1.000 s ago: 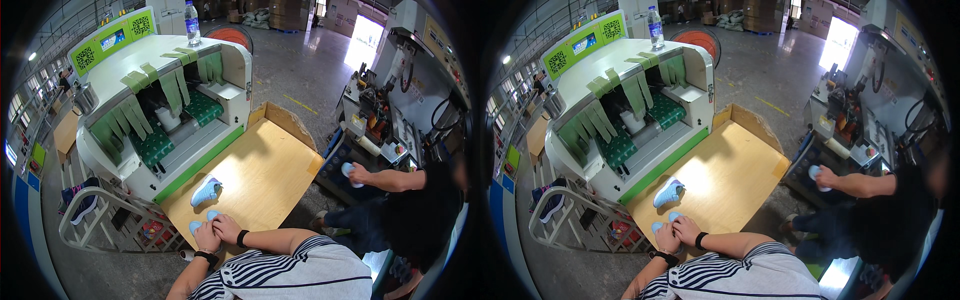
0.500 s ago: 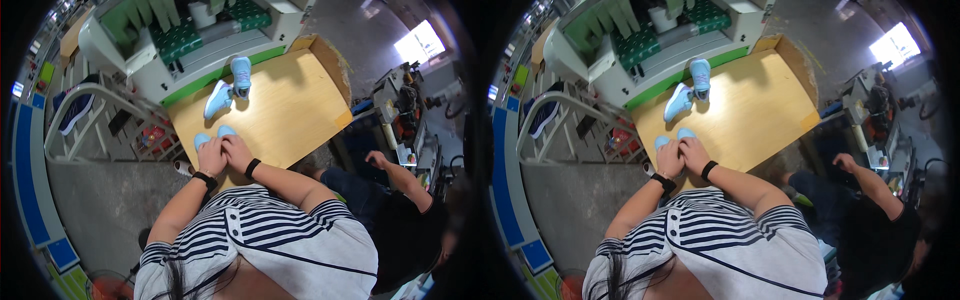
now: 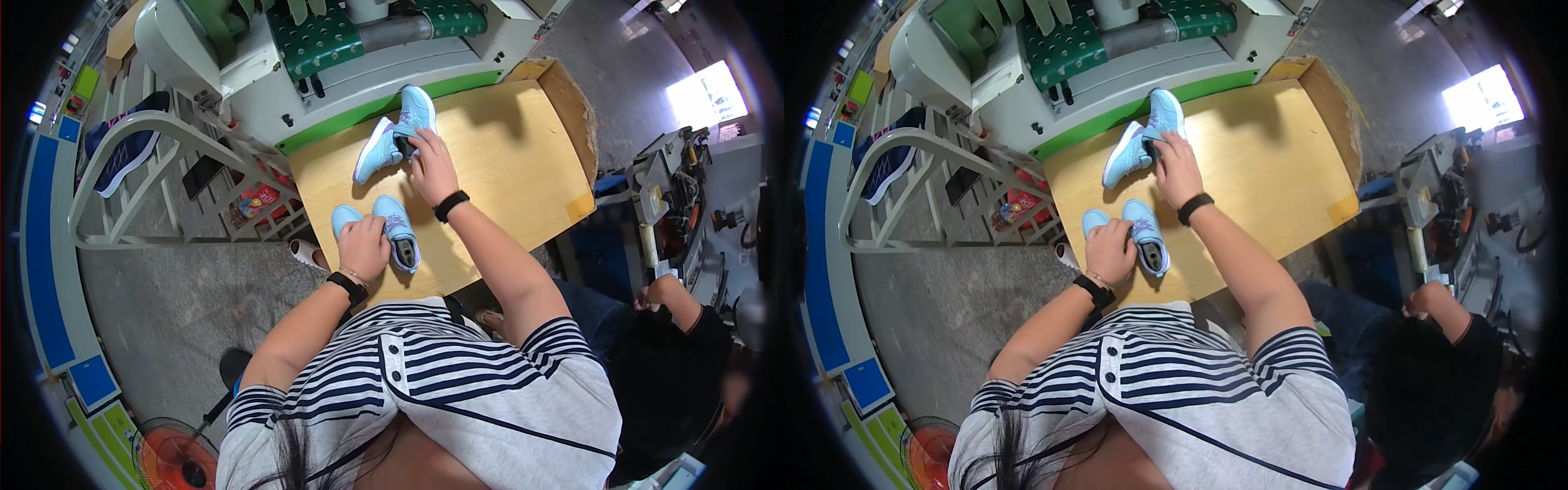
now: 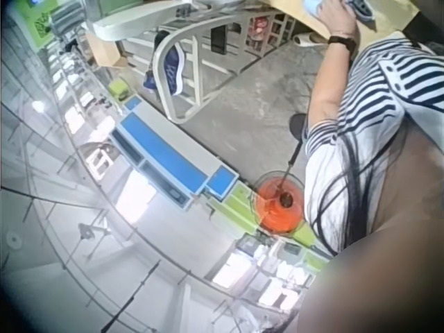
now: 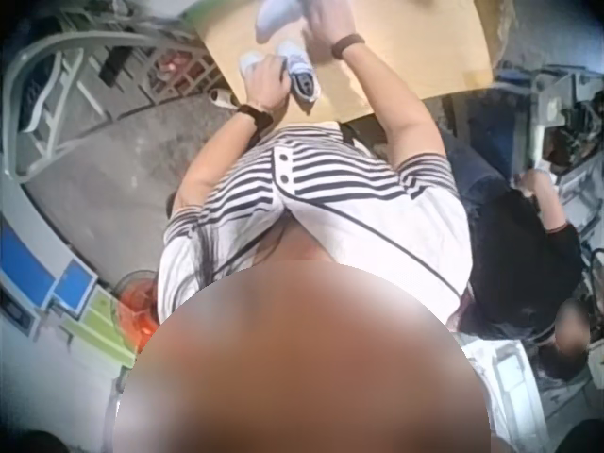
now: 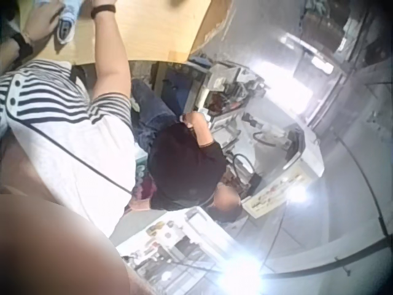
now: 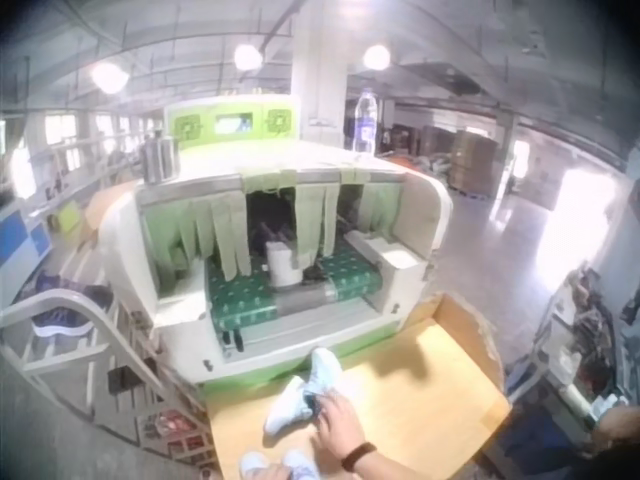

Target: The person takes light blue shoes from a machine, places them on a table, and inserts shoe trees into them. They then arrange the shoes on the table before placing them back onto the machine's conveyor belt.

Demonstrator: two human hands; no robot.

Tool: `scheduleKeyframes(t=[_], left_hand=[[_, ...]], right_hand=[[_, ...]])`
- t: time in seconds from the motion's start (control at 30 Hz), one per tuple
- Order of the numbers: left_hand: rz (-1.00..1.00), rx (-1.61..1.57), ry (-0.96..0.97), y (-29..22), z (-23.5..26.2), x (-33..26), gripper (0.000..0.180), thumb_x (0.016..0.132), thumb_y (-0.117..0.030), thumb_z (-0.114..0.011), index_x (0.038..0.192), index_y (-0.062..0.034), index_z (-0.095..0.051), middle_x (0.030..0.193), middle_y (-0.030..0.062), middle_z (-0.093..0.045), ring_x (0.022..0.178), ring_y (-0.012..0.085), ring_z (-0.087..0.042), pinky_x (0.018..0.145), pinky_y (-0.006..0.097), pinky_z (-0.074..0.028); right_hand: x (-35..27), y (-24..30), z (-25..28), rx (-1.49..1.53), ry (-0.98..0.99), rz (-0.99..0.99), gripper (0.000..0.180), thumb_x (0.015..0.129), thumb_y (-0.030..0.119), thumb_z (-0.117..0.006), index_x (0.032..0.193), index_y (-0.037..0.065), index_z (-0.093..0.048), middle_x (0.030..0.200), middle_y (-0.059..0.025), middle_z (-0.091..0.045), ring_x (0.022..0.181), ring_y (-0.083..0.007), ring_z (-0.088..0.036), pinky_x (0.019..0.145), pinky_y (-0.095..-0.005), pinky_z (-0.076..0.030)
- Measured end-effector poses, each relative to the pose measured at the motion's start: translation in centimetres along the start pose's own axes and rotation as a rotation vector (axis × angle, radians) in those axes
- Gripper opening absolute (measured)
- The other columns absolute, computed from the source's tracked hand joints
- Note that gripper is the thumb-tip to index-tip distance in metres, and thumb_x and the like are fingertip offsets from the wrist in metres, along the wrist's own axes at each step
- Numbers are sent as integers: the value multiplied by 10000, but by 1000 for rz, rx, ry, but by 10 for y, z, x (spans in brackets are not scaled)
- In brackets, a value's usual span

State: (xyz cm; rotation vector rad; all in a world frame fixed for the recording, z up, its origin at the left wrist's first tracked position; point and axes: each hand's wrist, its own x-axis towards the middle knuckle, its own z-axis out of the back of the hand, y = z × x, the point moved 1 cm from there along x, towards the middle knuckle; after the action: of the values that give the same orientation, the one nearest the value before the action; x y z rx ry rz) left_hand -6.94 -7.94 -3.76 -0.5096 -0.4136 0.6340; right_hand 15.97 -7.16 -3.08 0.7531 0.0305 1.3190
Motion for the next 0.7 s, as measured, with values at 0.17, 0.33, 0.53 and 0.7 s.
scheduleKeyframes(t=[0.17,0.33,0.53,0.7], left_hand=[[183,-251,36,19,-1,7,484,755,-125,-685,1208,-54,-531,1089,157,-560,1009,332,-556,938,412,-420],[374,-199,-91,58,7,68,726,725,-141,-748,1351,-32,-397,1252,227,-478,1224,414,-442,1055,446,-373],[432,-595,108,123,-20,105,603,750,-160,-770,1280,-19,-518,1150,173,-625,1004,249,-630,883,342,-504],[298,-782,-128,81,20,164,404,813,-279,-791,1055,8,-640,911,44,-652,804,115,-588,747,268,-497]], right_hand=[[27,-19,-32,-104,-20,-279,916,775,300,-785,1472,-24,-286,1520,-271,-303,1410,-458,-276,1143,-521,-273],[9,-62,-22,468,-126,-643,750,790,102,-736,1409,-48,-342,1286,-268,-514,1192,-389,-522,1025,-396,-418],[-62,-52,-2,276,-77,-662,744,808,152,-742,1404,-64,-353,1341,-270,-472,1229,-389,-486,1067,-423,-378],[-115,-54,32,378,-166,-761,750,823,181,-736,1412,-67,-345,1329,-265,-480,1238,-391,-470,1075,-428,-371]])
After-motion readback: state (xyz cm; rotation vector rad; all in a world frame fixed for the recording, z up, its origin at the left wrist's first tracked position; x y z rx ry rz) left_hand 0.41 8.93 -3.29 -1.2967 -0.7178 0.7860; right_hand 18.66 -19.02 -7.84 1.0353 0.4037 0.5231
